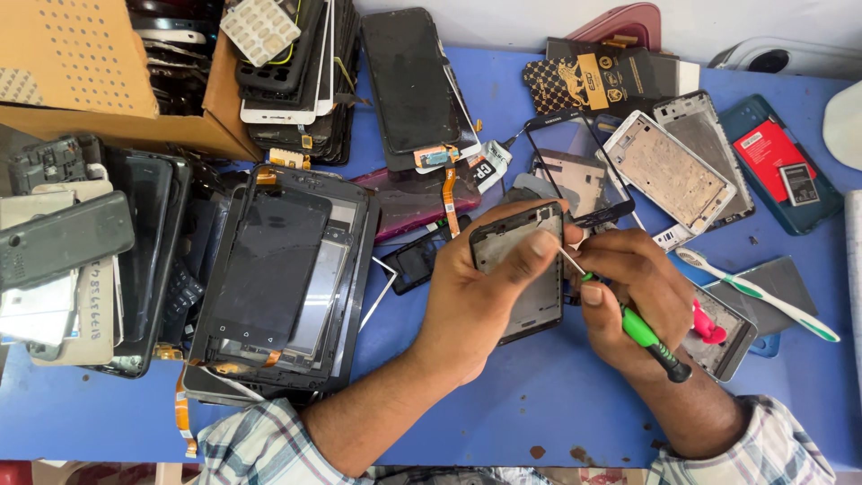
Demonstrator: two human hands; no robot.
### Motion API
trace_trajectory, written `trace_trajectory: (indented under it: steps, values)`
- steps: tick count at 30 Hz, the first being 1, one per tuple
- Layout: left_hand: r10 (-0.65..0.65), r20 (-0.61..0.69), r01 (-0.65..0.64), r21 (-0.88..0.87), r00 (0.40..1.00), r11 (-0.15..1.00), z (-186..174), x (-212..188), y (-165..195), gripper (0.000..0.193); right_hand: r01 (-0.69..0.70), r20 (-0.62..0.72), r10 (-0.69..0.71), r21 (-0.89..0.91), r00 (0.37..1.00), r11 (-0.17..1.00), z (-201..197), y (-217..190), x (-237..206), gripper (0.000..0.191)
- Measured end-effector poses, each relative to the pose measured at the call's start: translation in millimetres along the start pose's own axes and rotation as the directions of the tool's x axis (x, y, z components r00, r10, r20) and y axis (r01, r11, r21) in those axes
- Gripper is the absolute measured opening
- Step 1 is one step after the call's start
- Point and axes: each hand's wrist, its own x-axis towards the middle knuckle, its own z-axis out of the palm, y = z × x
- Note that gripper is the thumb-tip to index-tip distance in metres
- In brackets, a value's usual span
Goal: The person holds a disassembled phone frame on a cluttered workbench and uses a green-handled screwdriver to pry and unscrew components from the phone housing, working around its edges and turning the frame over to reach different sides.
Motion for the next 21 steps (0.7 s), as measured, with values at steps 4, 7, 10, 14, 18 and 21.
trace_trajectory:
  steps: [4,7,10,14,18,21]
  values:
    - [-0.036,0.016,0.035,0.024,0.999,0.999,-2.2,-2.0,3.8,0.051,-0.048,0.004,0.048,0.04,0.999,0.998,-1.6,-3.4,0.9,0.026]
    - [-0.049,-0.002,0.049,-0.005,0.999,0.999,-1.7,-1.6,3.5,0.055,-0.068,0.027,0.067,0.041,0.997,0.997,-3.0,-7.2,2.3,0.027]
    - [-0.059,-0.033,0.058,-0.025,0.998,0.998,-1.6,-1.2,1.8,0.053,-0.065,0.033,0.063,0.035,0.997,0.997,-3.3,-9.1,4.0,0.027]
    - [-0.054,-0.052,0.054,-0.011,0.997,0.998,-3.3,-1.8,-1.1,0.053,-0.075,0.029,0.073,0.04,0.997,0.996,-4.5,-9.2,4.0,0.025]
    - [-0.067,-0.045,0.066,-0.036,0.997,0.997,-4.5,-2.7,-2.9,0.044,-0.064,0.041,0.064,0.011,0.997,0.998,-4.4,-8.3,1.6,0.023]
    - [-0.052,-0.015,0.051,-0.032,0.999,0.998,-2.1,-2.2,-3.4,0.03,-0.052,0.045,0.052,0.012,0.998,0.999,-5.0,-6.8,1.4,0.02]
